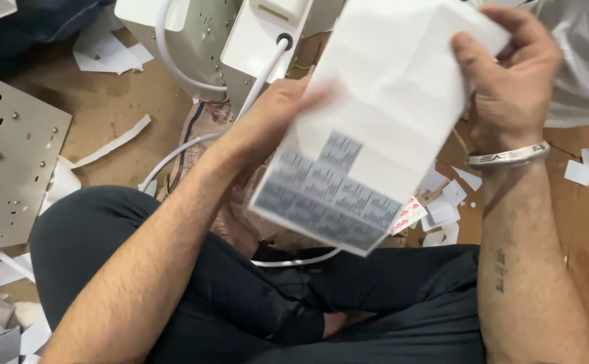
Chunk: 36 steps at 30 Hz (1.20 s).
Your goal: Applying technical specification labels and QC stickers to white electrical power units.
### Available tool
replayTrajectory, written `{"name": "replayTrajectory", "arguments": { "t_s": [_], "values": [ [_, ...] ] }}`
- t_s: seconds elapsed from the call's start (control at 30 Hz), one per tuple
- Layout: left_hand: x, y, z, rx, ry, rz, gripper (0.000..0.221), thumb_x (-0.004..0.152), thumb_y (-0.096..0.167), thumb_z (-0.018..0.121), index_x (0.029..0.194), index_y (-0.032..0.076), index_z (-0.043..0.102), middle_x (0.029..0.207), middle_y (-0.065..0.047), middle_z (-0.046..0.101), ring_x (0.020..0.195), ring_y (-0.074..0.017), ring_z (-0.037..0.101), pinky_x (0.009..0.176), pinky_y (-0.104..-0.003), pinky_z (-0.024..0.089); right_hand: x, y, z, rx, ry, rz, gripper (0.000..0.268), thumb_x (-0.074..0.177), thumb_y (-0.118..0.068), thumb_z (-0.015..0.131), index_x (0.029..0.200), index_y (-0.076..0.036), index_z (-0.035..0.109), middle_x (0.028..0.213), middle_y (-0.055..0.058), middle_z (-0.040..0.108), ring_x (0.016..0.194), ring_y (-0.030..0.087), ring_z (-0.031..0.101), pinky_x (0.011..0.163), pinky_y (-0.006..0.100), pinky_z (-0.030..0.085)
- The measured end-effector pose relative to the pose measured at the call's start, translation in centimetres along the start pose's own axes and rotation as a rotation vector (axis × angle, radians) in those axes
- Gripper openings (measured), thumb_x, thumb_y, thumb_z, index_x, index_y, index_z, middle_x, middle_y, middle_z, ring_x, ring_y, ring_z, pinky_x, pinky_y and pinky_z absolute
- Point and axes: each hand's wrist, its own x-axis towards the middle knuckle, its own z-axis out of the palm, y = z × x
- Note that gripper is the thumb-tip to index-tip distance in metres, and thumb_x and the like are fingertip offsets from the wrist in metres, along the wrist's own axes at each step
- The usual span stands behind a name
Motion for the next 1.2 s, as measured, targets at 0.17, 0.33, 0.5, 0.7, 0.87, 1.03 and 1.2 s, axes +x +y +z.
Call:
{"name": "replayTrajectory", "arguments": {
  "t_s": [0.17,0.33,0.5,0.7,0.87,1.03,1.2],
  "values": [
    [0.9,0.1,1.1,0.238,0.046,0.017,0.06,0.09,0.05,0.069,0.136,0.011,0.062,0.105,-0.011,0.078,0.099,-0.0208,0.076,0.085,-0.044,0.066,-0.4,3.2,-1.3,0.391,0.156,0.104,0.058,0.102,-0.004,0.085,0.144,0.009,0.047,0.118,0.016,0.071,0.105,0.02,0.075,0.098,0.03,0.069],
    [1.1,-1.5,1.9,0.066,0.212,-0.004,0.046,0.095,0.045,0.066,0.112,0.003,0.072,0.087,-0.011,0.079,0.076,-0.0161,0.079,0.069,-0.033,0.07,-3.2,-2.2,1.5,0.16,0.174,0.111,0.078,0.089,-0.015,0.083,0.145,0.0,0.031,0.12,0.007,0.07,0.092,0.015,0.069,0.069,0.025,0.056],
    [0.9,-2.7,2.0,-0.071,0.257,0.08,0.054,0.097,0.048,0.064,0.106,-0.005,0.07,0.08,-0.014,0.076,0.067,-0.0171,0.077,0.06,-0.03,0.066,-4.9,-3.9,2.4,0.195,-0.253,0.242,0.076,0.087,-0.011,0.083,0.146,0.015,0.043,0.122,0.021,0.072,0.112,0.028,0.075,0.096,0.035,0.067],
    [0.2,-1.7,2.1,0.132,0.122,0.144,0.052,0.092,0.047,0.068,0.117,0.002,0.067,0.097,-0.012,0.076,0.092,-0.0179,0.077,0.08,-0.035,0.067,-5.0,-1.5,2.1,0.071,-0.118,0.13,0.074,0.094,-0.013,0.085,0.147,0.01,0.039,0.129,0.026,0.068,0.125,0.032,0.071,0.107,0.043,0.058],
    [0.2,-1.6,2.2,0.032,0.118,0.008,0.049,0.092,0.046,0.066,0.11,0.001,0.071,0.091,-0.013,0.076,0.085,-0.0197,0.077,0.079,-0.039,0.069,-5.6,-1.4,2.7,-0.568,0.017,-0.488,0.082,0.095,-0.025,0.088,0.151,0.001,0.034,0.152,0.027,0.039,0.149,0.037,0.039,0.13,0.057,0.039],
    [0.1,-1.8,2.0,-0.058,0.065,0.013,0.048,0.094,0.045,0.067,0.113,0.0,0.068,0.094,-0.011,0.074,0.087,-0.0188,0.075,0.082,-0.039,0.068,-6.6,-1.0,3.7,-0.845,-0.044,-0.645,0.034,0.106,-0.035,0.088,0.132,-0.021,0.072,0.161,0.017,0.037,0.153,0.032,0.029,0.132,0.051,0.028],
    [0.1,-1.6,2.3,-0.089,0.027,0.028,0.045,0.097,0.04,0.062,0.123,0.003,0.065,0.104,-0.01,0.074,0.096,-0.0164,0.075,0.086,-0.037,0.067,-7.1,-2.7,4.5,-0.721,-0.093,-0.465,0.024,0.103,-0.019,0.085,0.124,-0.012,0.077,0.156,0.014,0.051,0.155,0.036,0.037,0.129,0.051,0.03]
  ]
}}
